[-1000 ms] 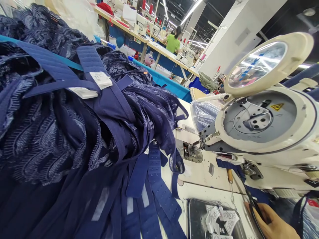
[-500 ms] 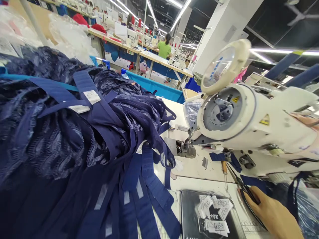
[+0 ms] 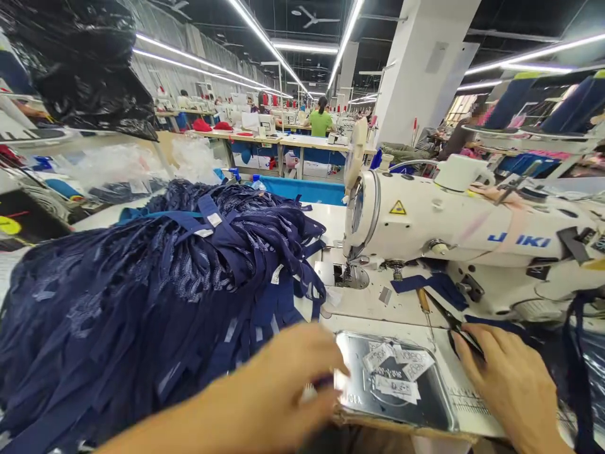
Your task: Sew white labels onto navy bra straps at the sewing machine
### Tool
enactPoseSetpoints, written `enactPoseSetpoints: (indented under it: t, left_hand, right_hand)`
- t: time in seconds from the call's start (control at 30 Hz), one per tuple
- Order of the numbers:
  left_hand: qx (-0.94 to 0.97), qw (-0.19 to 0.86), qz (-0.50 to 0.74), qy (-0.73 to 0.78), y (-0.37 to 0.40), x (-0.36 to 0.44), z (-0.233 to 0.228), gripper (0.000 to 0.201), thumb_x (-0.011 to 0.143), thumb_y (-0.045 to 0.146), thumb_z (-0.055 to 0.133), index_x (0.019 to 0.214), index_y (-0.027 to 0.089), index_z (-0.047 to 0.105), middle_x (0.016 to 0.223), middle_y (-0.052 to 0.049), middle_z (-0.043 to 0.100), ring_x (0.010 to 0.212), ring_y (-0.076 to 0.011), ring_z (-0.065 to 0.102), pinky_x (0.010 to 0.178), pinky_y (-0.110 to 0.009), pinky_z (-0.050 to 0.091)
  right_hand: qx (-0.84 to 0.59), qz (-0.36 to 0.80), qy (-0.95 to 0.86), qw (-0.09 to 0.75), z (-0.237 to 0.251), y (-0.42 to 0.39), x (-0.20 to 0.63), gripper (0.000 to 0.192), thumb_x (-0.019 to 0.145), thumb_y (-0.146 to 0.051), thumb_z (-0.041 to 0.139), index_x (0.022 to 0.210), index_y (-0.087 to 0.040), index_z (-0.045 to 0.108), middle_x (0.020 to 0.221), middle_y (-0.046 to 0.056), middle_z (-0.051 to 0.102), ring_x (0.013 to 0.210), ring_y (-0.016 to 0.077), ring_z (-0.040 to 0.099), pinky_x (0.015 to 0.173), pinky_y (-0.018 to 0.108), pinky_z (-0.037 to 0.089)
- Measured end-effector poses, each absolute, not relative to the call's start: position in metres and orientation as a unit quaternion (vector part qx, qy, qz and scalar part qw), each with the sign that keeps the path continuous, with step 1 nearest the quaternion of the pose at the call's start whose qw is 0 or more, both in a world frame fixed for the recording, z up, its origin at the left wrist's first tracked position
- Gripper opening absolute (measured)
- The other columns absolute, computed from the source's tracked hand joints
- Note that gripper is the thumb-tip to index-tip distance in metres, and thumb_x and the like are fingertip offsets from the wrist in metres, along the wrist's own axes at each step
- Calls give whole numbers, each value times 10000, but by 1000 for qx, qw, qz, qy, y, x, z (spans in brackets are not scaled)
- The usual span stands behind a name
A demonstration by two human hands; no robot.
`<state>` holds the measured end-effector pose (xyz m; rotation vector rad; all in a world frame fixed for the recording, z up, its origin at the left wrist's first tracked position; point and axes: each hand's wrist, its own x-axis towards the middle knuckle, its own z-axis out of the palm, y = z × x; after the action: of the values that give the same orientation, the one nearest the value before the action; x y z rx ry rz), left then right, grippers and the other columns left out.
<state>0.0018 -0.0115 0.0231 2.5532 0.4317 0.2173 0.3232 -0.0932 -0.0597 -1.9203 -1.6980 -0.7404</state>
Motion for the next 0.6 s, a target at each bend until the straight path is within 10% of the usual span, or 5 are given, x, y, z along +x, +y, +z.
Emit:
enactPoseSetpoints:
  t: [0.23,0.6]
  left_hand:
    - [947,11,41,318,95,82,4,259,775,126,378,807,120,635,894,-107,594,878,-226,497,790,-365,360]
    - [926,91,95,355,110,87,-40,316,725,122,406,917,197,646,1035,-49,573,1040,-229,410,896,-427,288]
  right_hand:
    - [-639,-268,-670,267,-73,-86,324,222,861,-303,406,853,-141,557,834,83,614,800,189,549,786,337,391]
    - [-645,-206,-671,302,-76,-82,328,206,844,-315,420,815,-175,568,815,54,624,800,180,564,791,333,399]
